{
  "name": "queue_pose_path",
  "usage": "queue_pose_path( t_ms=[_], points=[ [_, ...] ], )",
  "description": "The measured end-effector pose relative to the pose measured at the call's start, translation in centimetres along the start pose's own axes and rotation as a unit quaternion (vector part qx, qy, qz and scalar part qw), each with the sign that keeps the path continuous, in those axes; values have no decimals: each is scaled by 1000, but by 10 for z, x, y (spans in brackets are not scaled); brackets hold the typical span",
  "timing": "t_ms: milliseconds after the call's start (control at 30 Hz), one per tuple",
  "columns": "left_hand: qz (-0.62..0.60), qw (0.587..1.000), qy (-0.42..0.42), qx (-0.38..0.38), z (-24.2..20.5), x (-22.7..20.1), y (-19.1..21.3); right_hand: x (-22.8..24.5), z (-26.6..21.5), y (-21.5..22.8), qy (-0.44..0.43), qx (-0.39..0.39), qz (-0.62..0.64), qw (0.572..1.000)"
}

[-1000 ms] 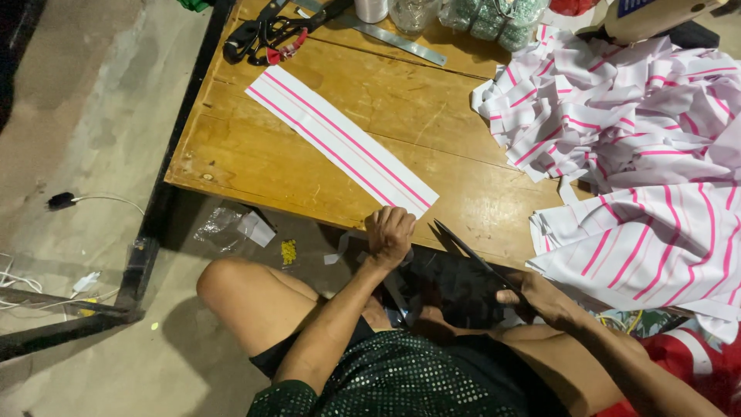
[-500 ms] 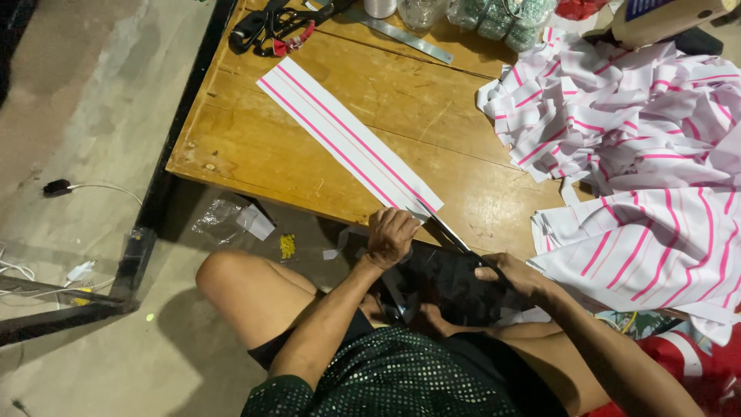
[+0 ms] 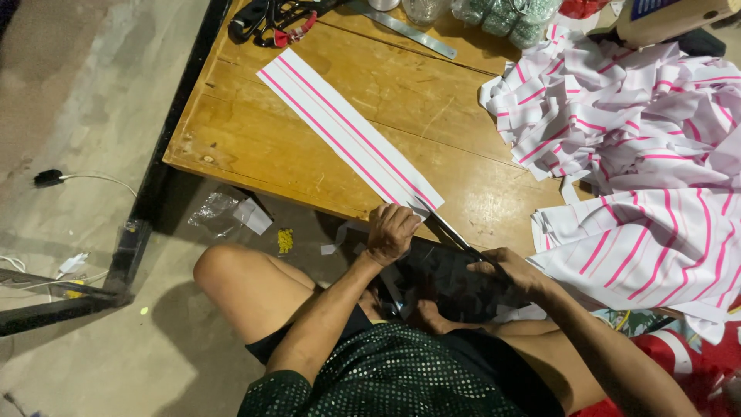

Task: The person cuts a piece of white fabric with pink stripes into strips using scissors. They hold the fabric with one hand and cut along the stripes with the other, then place the cut pieces aside.

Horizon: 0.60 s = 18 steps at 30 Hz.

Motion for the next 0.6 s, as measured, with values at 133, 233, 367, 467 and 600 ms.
queue_pose_path(
  t_ms=[133,233,367,467,600],
  points=[
    [3,1000,0,-3,4,-2,5,-21,13,2,30,13,5,999],
    [4,1000,-2,0,6,-3,7,-28,12,1,25,17,11,999],
    [10,1000,-2,1,6,-4,7,-14,6,1,35,23,-14,999],
    [11,1000,-1,4,5,-4,6,-9,7,-1,30,14,-26,999],
    [15,1000,-7,2,8,-6,8,-6,-6,-9,-9,19,-16,1000]
  ],
)
Point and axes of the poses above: each hand's wrist, its own z-axis towards the middle knuckle, its own y-axis out of the back of the hand, x = y × z, the point moved 6 cm from there along z, towards the middle knuckle, and after that the axes turned 1 degree about -y, right-handed, at the moved point
